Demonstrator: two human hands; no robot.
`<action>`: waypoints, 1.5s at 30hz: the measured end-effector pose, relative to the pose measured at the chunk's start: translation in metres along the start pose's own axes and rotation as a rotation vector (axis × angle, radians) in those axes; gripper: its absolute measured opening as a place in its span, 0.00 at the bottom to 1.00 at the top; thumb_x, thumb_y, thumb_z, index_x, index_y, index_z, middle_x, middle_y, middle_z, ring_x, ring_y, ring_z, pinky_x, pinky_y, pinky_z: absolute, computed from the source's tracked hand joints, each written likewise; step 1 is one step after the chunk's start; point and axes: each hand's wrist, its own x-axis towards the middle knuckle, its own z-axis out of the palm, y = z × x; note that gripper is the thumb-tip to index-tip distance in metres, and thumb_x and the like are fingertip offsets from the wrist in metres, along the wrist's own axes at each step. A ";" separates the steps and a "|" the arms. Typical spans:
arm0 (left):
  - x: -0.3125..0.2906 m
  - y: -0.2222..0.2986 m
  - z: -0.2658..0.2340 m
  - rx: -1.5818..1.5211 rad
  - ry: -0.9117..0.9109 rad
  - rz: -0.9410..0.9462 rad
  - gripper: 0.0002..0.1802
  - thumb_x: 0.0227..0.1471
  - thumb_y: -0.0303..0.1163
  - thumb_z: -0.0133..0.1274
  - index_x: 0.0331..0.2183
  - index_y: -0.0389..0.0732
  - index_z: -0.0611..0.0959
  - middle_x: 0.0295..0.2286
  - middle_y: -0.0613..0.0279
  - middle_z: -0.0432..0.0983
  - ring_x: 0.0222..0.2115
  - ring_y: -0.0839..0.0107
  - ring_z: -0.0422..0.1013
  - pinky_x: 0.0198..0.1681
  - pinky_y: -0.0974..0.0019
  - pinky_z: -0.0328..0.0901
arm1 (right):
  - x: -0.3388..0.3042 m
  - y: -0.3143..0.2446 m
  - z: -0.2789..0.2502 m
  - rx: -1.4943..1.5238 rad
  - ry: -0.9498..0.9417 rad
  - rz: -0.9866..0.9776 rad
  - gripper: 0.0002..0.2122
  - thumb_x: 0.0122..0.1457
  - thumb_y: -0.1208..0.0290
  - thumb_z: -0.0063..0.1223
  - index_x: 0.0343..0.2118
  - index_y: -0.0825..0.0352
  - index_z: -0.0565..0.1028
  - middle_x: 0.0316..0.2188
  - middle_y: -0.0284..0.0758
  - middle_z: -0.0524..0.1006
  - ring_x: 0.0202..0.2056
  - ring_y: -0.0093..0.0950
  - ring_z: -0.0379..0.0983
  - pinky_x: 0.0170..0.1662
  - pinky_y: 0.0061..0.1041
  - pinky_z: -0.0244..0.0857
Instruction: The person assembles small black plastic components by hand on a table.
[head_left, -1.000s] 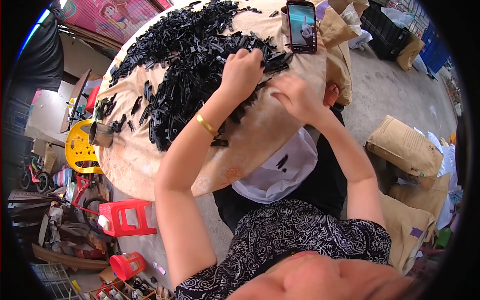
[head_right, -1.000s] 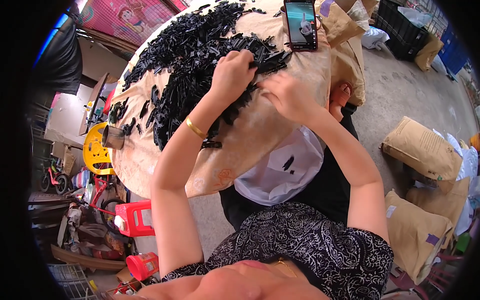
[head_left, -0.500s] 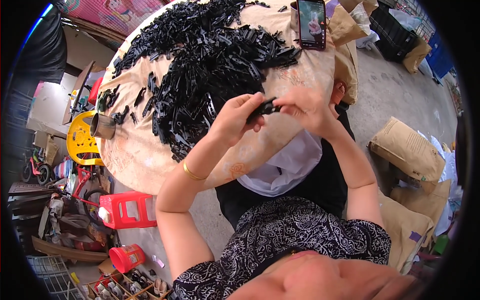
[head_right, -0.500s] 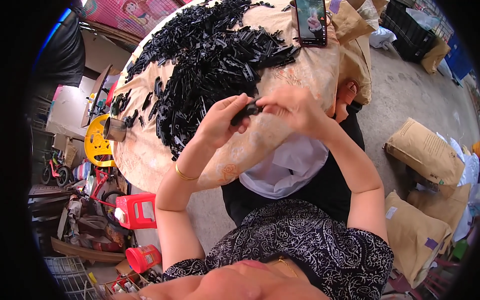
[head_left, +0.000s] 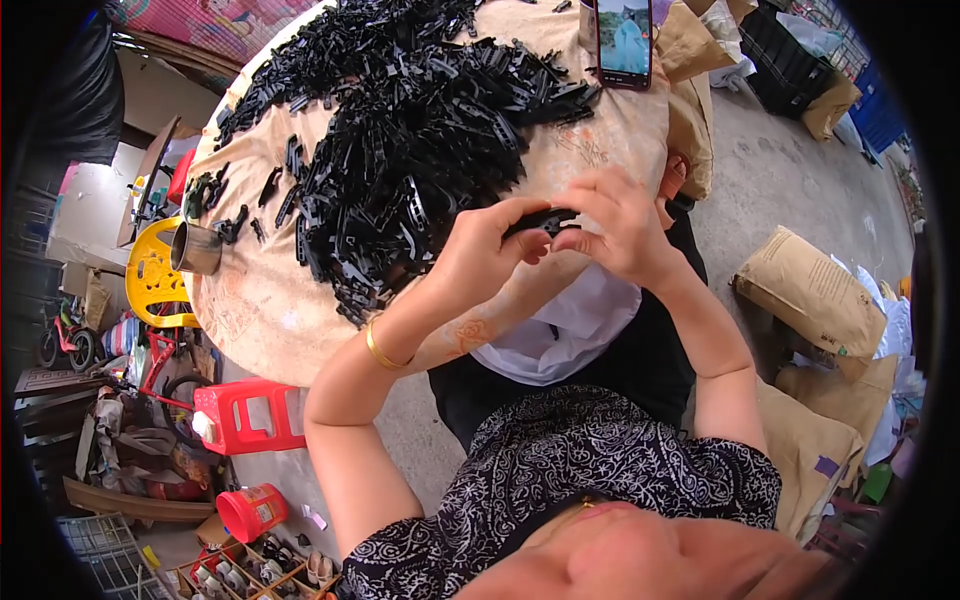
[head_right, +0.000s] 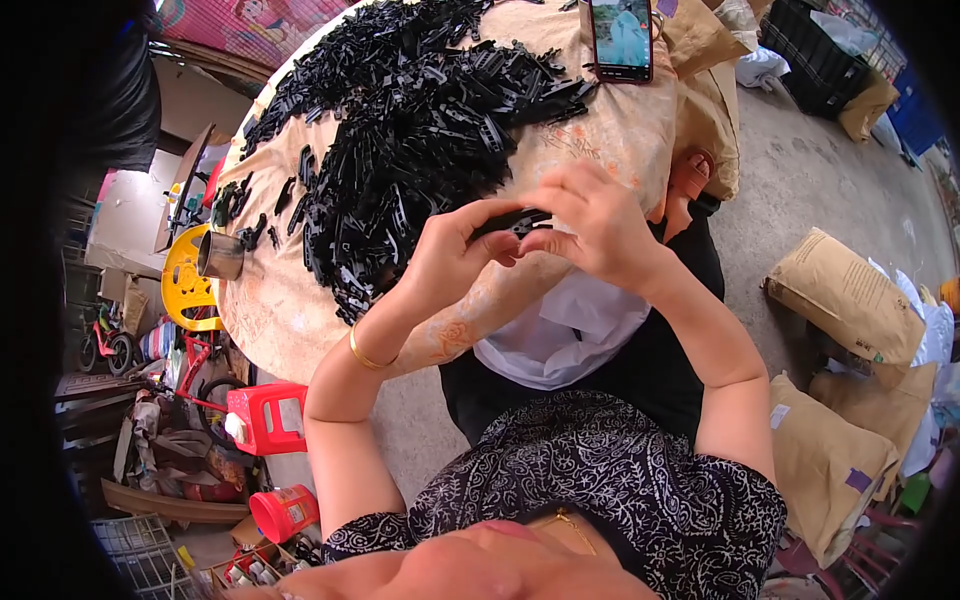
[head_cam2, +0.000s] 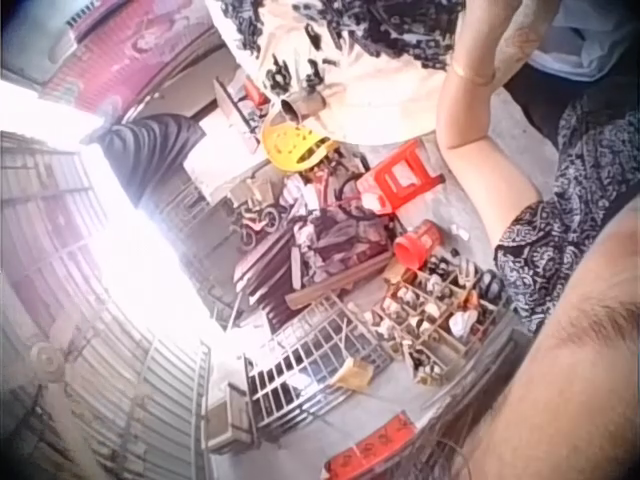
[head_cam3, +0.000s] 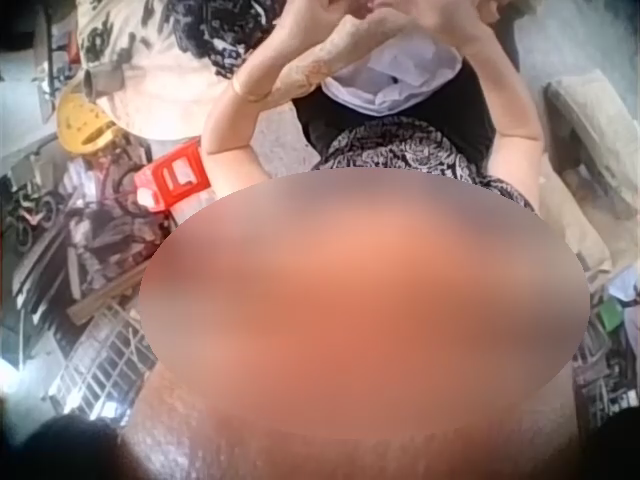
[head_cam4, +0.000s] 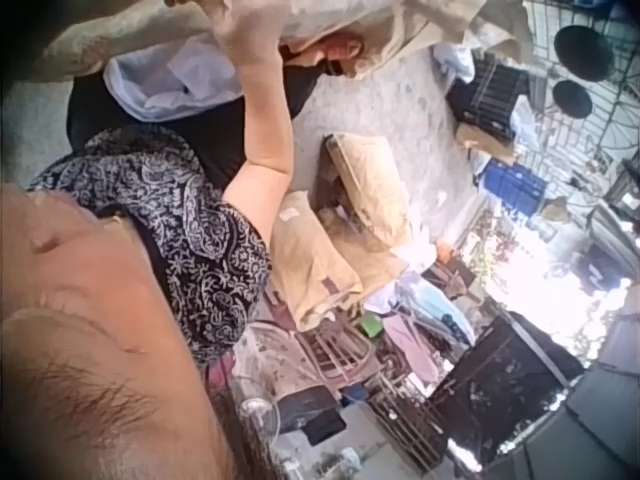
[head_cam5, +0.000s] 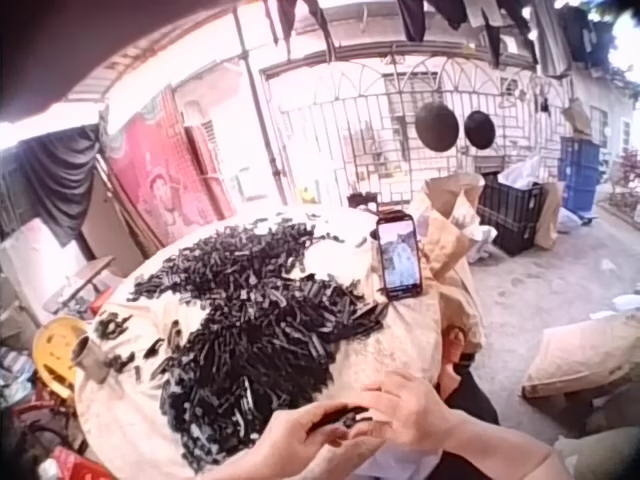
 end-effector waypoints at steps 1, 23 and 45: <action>-0.001 0.001 0.001 0.084 0.041 0.056 0.16 0.48 0.22 0.54 0.42 0.33 0.76 0.26 0.55 0.77 0.25 0.75 0.74 0.30 0.71 0.68 | 0.003 -0.001 -0.002 -0.026 0.040 0.038 0.17 0.41 0.71 0.64 0.35 0.69 0.74 0.27 0.38 0.75 0.28 0.34 0.71 0.34 0.26 0.66; 0.006 -0.003 0.002 0.178 0.028 0.201 0.15 0.44 0.22 0.56 0.38 0.35 0.78 0.28 0.52 0.77 0.27 0.65 0.75 0.30 0.69 0.68 | -0.016 0.003 -0.006 0.255 -0.127 0.291 0.13 0.43 0.75 0.62 0.34 0.71 0.76 0.29 0.41 0.77 0.30 0.34 0.74 0.32 0.25 0.66; 0.004 -0.010 0.018 -0.008 0.117 0.142 0.11 0.45 0.19 0.56 0.34 0.32 0.78 0.30 0.58 0.77 0.28 0.78 0.73 0.33 0.75 0.68 | -0.018 -0.012 -0.004 0.376 -0.064 0.467 0.10 0.45 0.80 0.57 0.33 0.72 0.73 0.28 0.38 0.75 0.27 0.25 0.73 0.30 0.21 0.68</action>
